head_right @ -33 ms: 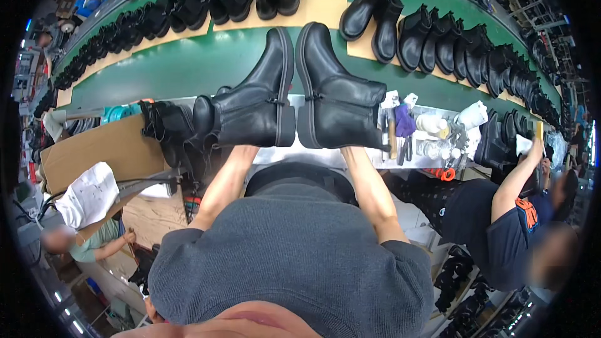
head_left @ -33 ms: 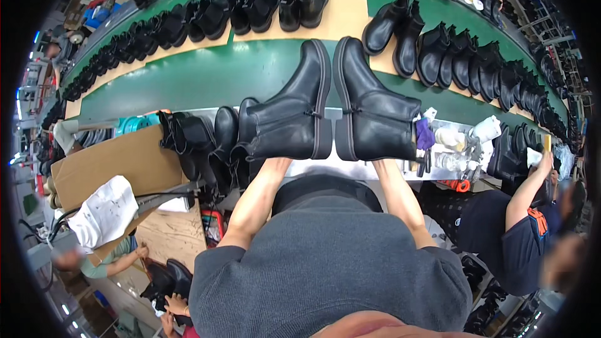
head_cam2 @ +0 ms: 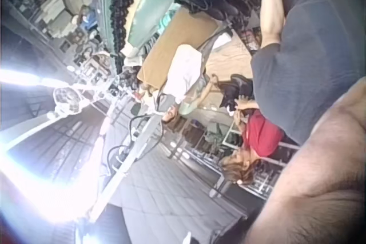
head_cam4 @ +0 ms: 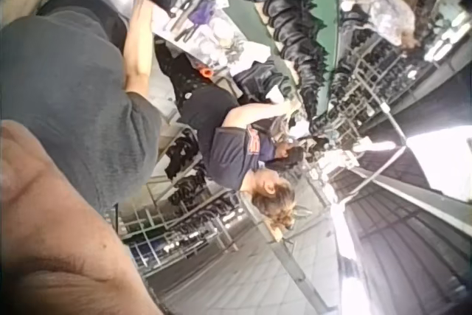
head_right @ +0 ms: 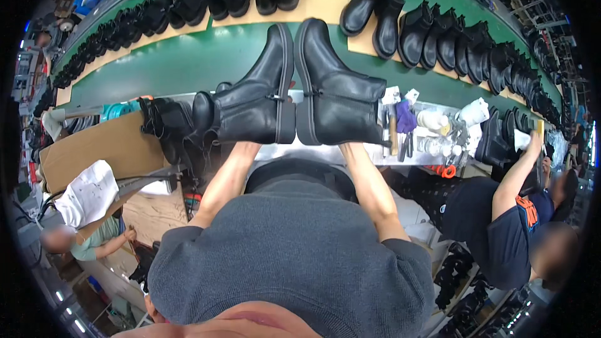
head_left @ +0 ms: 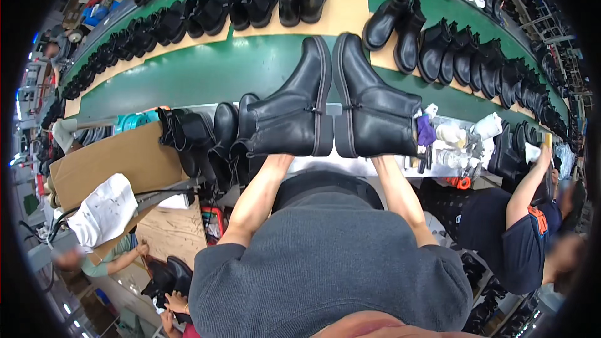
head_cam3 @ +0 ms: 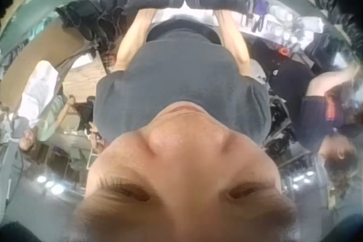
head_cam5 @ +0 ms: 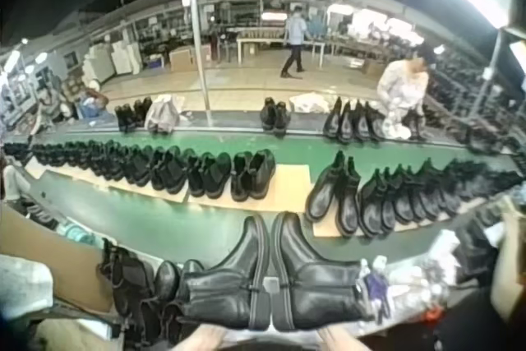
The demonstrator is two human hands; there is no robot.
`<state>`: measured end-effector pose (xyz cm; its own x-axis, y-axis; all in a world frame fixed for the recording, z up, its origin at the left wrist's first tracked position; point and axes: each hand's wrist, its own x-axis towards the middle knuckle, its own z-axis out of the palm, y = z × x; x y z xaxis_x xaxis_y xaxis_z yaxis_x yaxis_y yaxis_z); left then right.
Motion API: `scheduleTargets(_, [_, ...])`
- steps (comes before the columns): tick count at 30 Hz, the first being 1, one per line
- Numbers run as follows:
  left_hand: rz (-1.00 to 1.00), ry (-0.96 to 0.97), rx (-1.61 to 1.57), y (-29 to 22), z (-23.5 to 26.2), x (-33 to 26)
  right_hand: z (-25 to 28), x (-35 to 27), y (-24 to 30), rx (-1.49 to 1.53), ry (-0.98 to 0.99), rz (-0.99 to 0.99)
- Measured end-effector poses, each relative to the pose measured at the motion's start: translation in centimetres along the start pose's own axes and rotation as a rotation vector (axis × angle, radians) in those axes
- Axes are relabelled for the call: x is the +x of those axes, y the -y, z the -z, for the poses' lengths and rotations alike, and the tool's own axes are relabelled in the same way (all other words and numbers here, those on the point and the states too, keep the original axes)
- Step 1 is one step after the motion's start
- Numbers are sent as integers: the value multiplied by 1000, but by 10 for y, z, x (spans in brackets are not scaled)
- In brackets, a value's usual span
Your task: The person picks up black leather boots from a conveyor belt, wipes them with a white cloth, and uses a syringe to apply a substance to the interior. They then place the boots back onto the belt. The person repeats this process for multiple pairs of boots.
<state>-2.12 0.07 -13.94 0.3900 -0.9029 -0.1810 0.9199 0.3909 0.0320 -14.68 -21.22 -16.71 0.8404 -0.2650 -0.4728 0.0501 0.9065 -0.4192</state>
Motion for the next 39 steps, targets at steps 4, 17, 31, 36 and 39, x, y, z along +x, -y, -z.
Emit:
scheduleTargets(4, [-30, 48, -50, 25, -46, -3, -1, -10, -15, -51, -63, 3])
scheduleTargets(17, [-361, -468, 1345, -27, -54, 3, -53, -14, 54, -935, 34, 583])
scheduleTargets(31, [-99, -129, 320, -30, -54, -2, -45, -13, 63, -162, -54, -53])
scheduleTargets(36, [-109, -305, -74, -17, -60, 29, -73, 8, 50, -201, 8, -9])
scheduleTargets(39, [-239, -400, -7, -10, -59, 32, -66, 13, 43, -101, -52, -53])
